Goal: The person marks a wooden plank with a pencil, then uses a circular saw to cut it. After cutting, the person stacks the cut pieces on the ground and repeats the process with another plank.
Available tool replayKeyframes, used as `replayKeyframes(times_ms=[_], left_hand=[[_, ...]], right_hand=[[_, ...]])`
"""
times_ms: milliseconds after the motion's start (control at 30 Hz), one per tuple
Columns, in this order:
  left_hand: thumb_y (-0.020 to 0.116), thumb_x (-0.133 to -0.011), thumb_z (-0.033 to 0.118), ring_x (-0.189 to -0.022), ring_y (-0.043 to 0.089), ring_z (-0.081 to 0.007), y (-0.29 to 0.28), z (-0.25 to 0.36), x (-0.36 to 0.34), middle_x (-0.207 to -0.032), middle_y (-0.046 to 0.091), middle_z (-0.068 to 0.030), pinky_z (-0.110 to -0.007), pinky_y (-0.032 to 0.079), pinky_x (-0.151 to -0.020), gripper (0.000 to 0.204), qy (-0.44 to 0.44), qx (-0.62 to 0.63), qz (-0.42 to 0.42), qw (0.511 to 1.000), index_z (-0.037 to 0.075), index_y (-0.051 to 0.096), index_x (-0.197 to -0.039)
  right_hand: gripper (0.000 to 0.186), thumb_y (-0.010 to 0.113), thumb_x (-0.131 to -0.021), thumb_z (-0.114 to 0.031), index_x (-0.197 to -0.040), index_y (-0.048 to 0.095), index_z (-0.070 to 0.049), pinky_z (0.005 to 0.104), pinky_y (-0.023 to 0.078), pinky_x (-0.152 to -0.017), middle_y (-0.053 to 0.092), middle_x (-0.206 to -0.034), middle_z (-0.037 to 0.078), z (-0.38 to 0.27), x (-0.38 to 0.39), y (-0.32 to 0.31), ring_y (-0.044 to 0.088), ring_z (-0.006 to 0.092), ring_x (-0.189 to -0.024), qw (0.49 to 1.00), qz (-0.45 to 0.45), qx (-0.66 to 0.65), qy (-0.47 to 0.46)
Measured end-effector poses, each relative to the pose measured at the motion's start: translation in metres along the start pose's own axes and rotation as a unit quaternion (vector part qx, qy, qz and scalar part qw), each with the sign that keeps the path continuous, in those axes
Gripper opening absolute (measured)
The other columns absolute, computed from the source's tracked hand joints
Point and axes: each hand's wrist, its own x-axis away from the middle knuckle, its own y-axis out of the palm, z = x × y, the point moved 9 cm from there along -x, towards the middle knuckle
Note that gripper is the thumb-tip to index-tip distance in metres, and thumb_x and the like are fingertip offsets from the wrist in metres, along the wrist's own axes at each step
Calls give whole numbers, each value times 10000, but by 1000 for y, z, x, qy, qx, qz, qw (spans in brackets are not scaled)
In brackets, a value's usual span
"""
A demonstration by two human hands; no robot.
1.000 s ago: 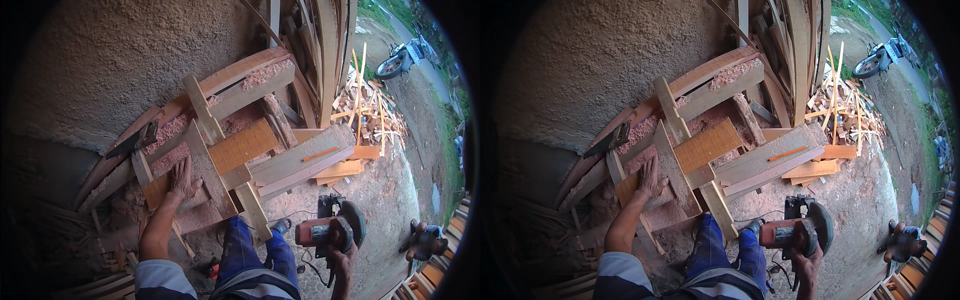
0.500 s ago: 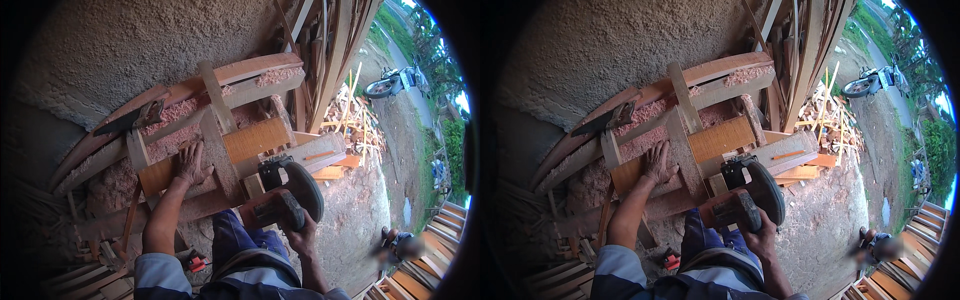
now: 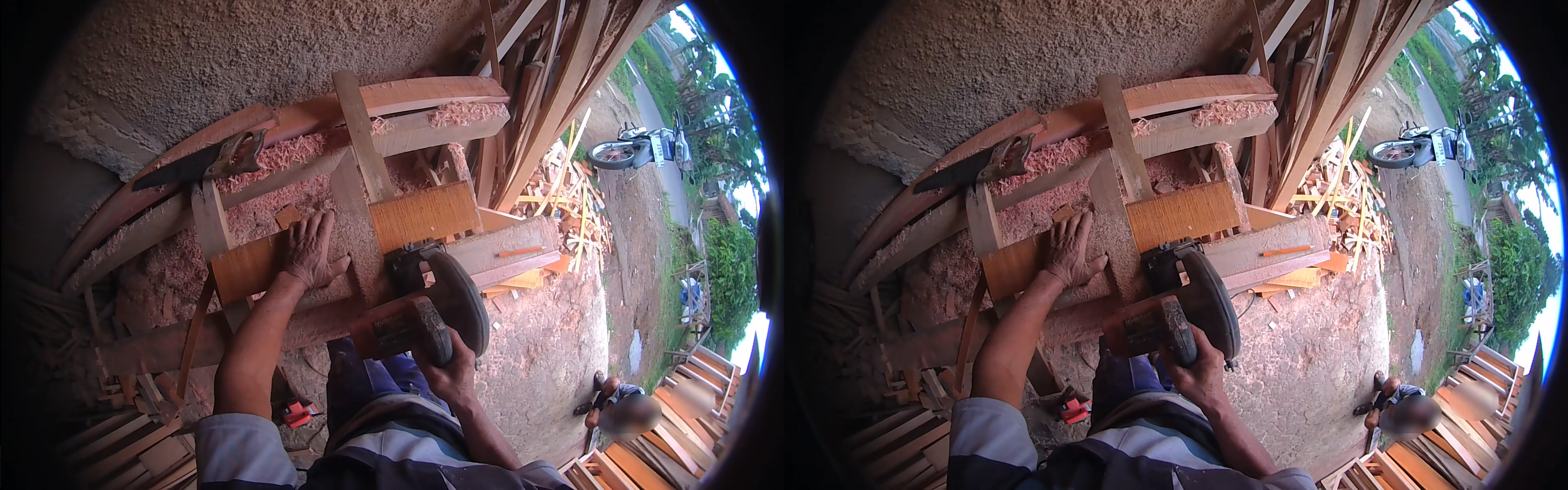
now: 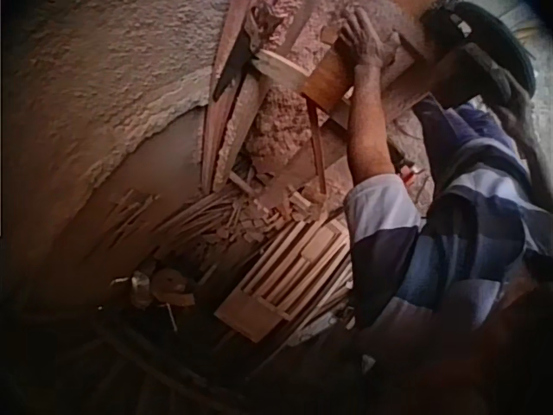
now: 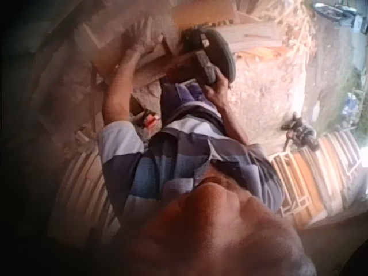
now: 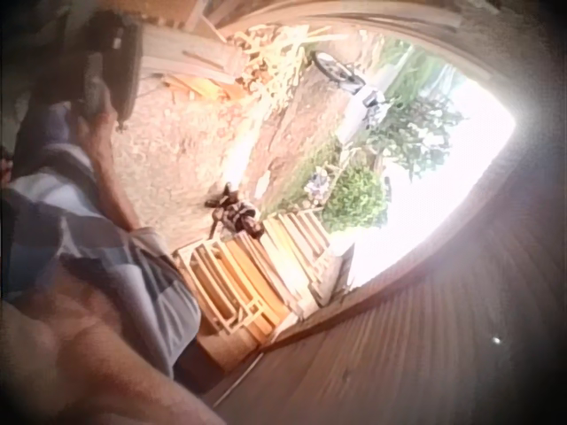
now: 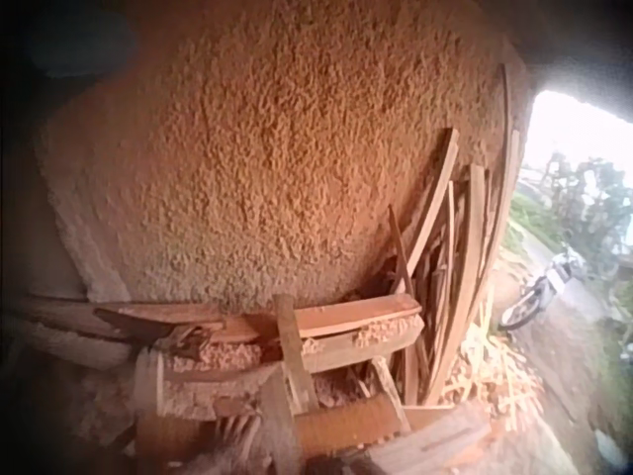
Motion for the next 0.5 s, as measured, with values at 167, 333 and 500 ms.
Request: replayKeyframes(times_ms=[167, 333, 500], left_hand=[[715, -740, 526, -1354, 376, -395, -2, 0, 1, -1486, 404, -216, -550, 260, -1155, 1034, 2, -2, 12, 1000, 2, 313, -1535], [719, -732, 522, -1351, 372, -397, 1, -1, 1, -1487, 397, -214, -565, 248, -1158, 1038, 0, 3, 8, 1000, 3, 312, -1535], [719, -729, 518, -1353, 362, -401, 1, -1, 1, -1494, 384, -212, -594, 233, -1157, 1046, -7, 12, 4, 1000, 5, 299, -1539]], right_hand=[[317, 795, -858, -139, -1116, 653, -21, 295, 514, -772, 683, -915, 33, 11, -1, 9, 614, 109, -825, 998, -24, -48, 15], [452, 802, -835, -143, -1232, 634, -7, 318, 532, -908, 724, -1050, 93, 32, 0, 11, 672, 138, -977, 997, -62, -45, 30], [448, 802, -830, -140, -1224, 631, -13, 308, 526, -875, 709, -1026, 69, 34, 0, 12, 644, 123, -936, 996, -74, -43, 18]])
